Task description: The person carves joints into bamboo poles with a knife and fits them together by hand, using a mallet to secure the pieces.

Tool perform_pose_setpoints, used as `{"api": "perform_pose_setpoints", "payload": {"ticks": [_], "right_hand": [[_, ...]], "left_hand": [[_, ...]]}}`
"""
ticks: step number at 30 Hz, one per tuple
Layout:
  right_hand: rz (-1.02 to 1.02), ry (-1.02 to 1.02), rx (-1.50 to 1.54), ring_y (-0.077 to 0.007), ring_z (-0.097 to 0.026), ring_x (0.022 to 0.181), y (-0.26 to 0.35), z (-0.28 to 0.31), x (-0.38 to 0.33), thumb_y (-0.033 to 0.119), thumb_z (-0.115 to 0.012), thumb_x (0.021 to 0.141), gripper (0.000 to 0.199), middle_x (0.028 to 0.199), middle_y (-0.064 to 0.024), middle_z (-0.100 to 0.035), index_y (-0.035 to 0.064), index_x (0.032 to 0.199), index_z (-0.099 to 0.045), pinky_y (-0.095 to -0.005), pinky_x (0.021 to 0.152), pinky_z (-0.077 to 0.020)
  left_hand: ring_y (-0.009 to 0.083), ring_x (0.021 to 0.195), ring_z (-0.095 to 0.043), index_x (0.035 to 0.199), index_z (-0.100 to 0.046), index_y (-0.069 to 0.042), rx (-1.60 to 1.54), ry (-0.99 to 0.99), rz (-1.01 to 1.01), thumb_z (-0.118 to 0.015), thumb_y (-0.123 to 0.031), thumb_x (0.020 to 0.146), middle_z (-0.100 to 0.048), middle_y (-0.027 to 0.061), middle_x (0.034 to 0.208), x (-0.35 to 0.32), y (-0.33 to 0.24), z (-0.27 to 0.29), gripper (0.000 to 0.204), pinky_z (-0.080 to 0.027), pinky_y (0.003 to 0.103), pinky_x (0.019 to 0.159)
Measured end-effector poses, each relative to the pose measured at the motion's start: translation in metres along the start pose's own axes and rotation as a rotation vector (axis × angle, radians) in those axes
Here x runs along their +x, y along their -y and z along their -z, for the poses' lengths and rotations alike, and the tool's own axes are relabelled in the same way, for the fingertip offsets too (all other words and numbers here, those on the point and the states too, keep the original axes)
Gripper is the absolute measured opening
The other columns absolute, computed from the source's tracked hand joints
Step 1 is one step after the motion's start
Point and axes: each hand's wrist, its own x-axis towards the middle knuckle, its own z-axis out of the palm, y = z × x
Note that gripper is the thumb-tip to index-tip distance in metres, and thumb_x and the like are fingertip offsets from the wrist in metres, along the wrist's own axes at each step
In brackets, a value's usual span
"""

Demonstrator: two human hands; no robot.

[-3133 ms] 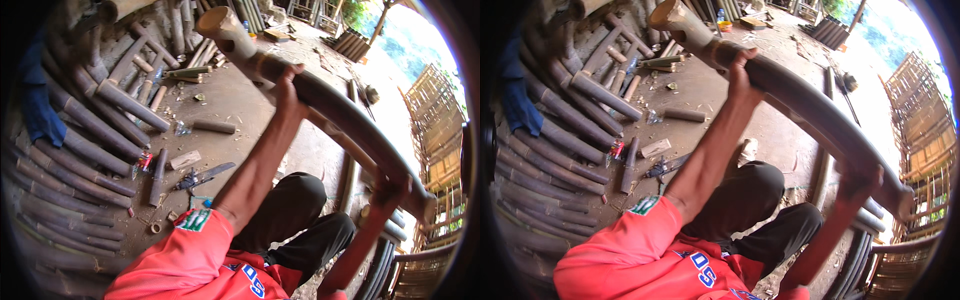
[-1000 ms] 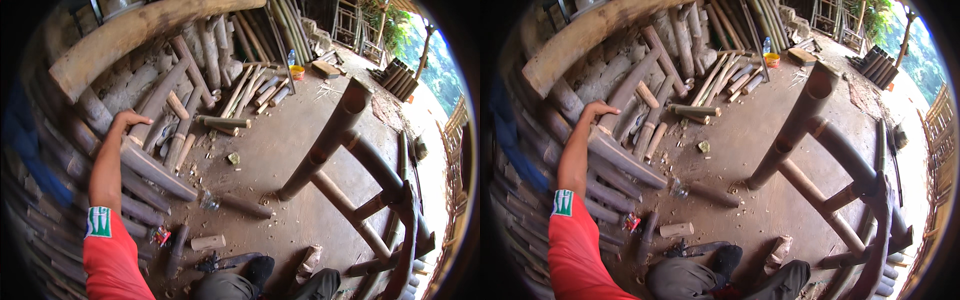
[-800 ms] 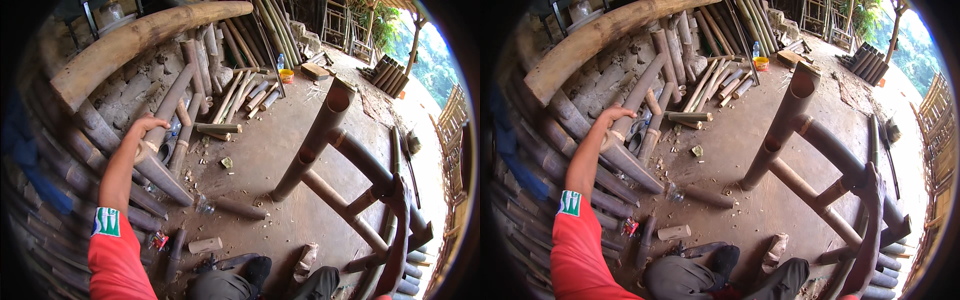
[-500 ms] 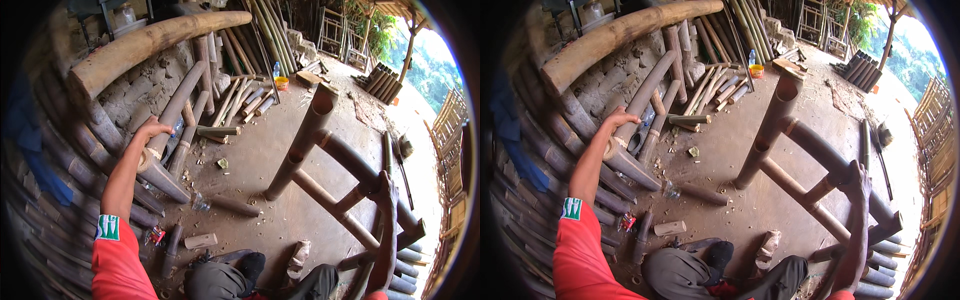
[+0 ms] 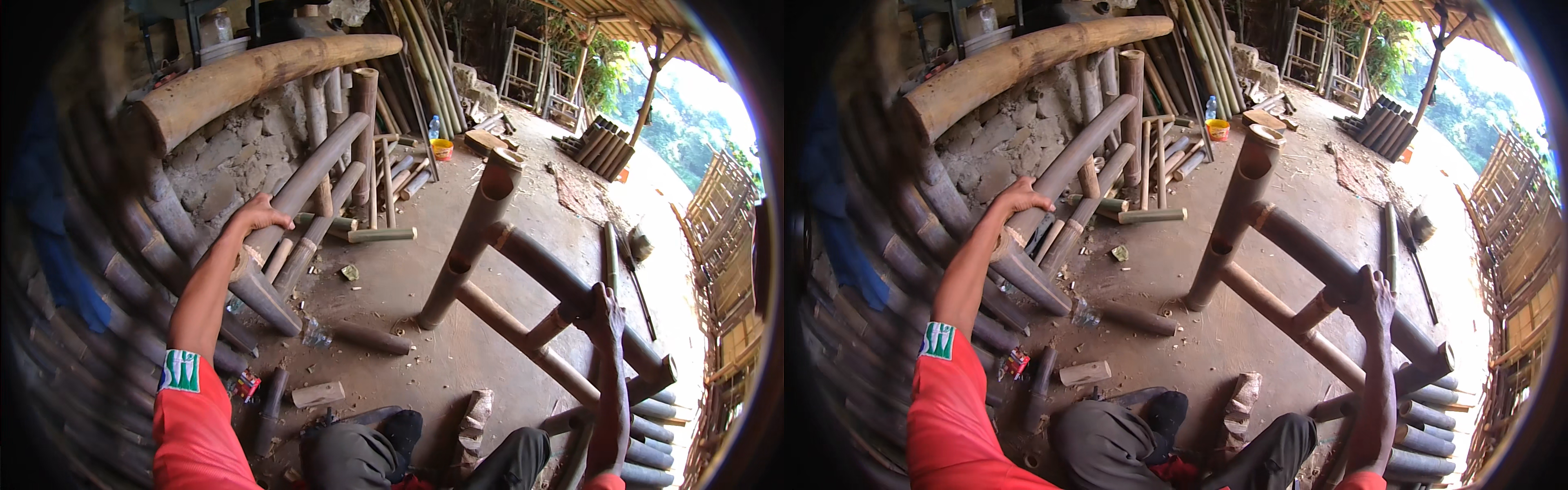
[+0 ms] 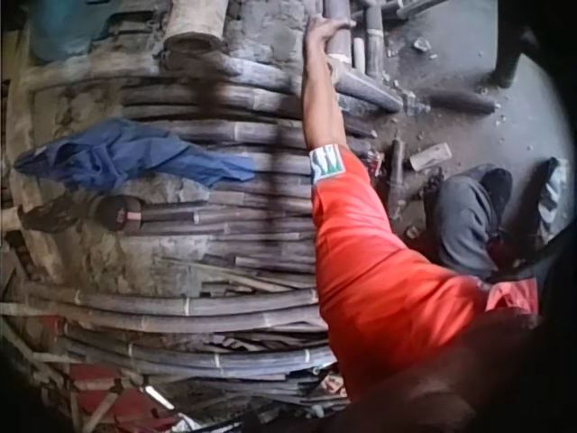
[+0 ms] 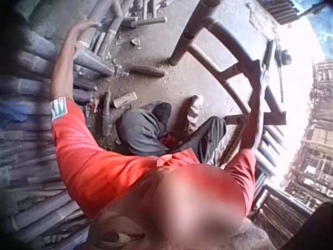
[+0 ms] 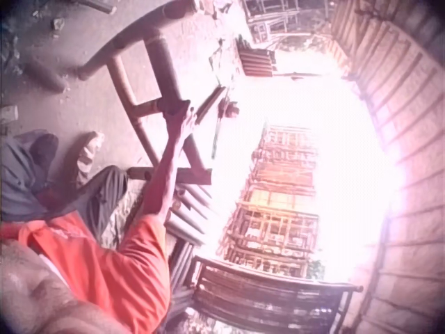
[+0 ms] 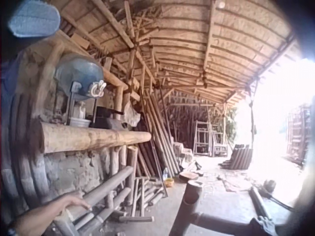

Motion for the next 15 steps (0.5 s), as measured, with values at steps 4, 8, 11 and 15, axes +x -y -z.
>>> {"api": "perform_pose_setpoints", "payload": {"ticks": [4,8,11,15], "right_hand": [[-0.011,-0.011,-0.022,-0.0354,-0.063,0.111,0.006,0.011,-0.009,0.022,-0.095,0.060,0.076,0.115,-0.0107,-0.062,0.0139,0.126,-0.058,-0.0528,0.092,-0.0486],[0.022,-0.050,0.001,-0.0348,-0.063,0.112,0.007,0.001,-0.012,0.021,-0.095,0.060,0.076,0.115,-0.0106,-0.062,0.0140,0.126,-0.058,-0.0532,0.093,-0.0476],[0.012,-0.045,-0.026,-0.0343,-0.064,0.112,0.013,0.009,-0.018,0.021,-0.094,0.062,0.072,0.114,-0.0107,-0.063,0.0140,0.124,-0.059,-0.0529,0.093,-0.0476],[0.031,-0.069,-0.017,-0.0343,-0.065,0.110,0.010,0.012,-0.022,0.021,-0.091,0.064,0.065,0.111,-0.0104,-0.064,0.0140,0.122,-0.060,-0.0534,0.091,-0.0476]], "left_hand": [[0.0326,0.111,-0.071,0.134,-0.061,0.013,-0.081,0.138,-0.038,-0.094,-0.036,0.051,-0.071,0.0281,0.122,-0.015,-0.021,-0.005,0.102,-0.055,0.039,0.097],[0.0280,0.108,-0.070,0.132,-0.061,0.012,-0.083,0.082,-0.198,-0.094,-0.032,0.051,-0.072,0.0232,0.118,-0.042,-0.016,-0.007,0.098,-0.055,0.038,0.096],[0.0265,0.107,-0.070,0.130,-0.064,0.010,-0.112,0.158,-0.225,-0.095,-0.029,0.053,-0.073,0.0205,0.118,-0.066,-0.022,-0.011,0.092,-0.055,0.038,0.097],[0.0267,0.109,-0.069,0.131,-0.064,0.011,-0.085,0.204,-0.292,-0.096,-0.031,0.052,-0.073,0.0200,0.120,-0.086,-0.032,-0.019,0.095,-0.054,0.037,0.099]]}}
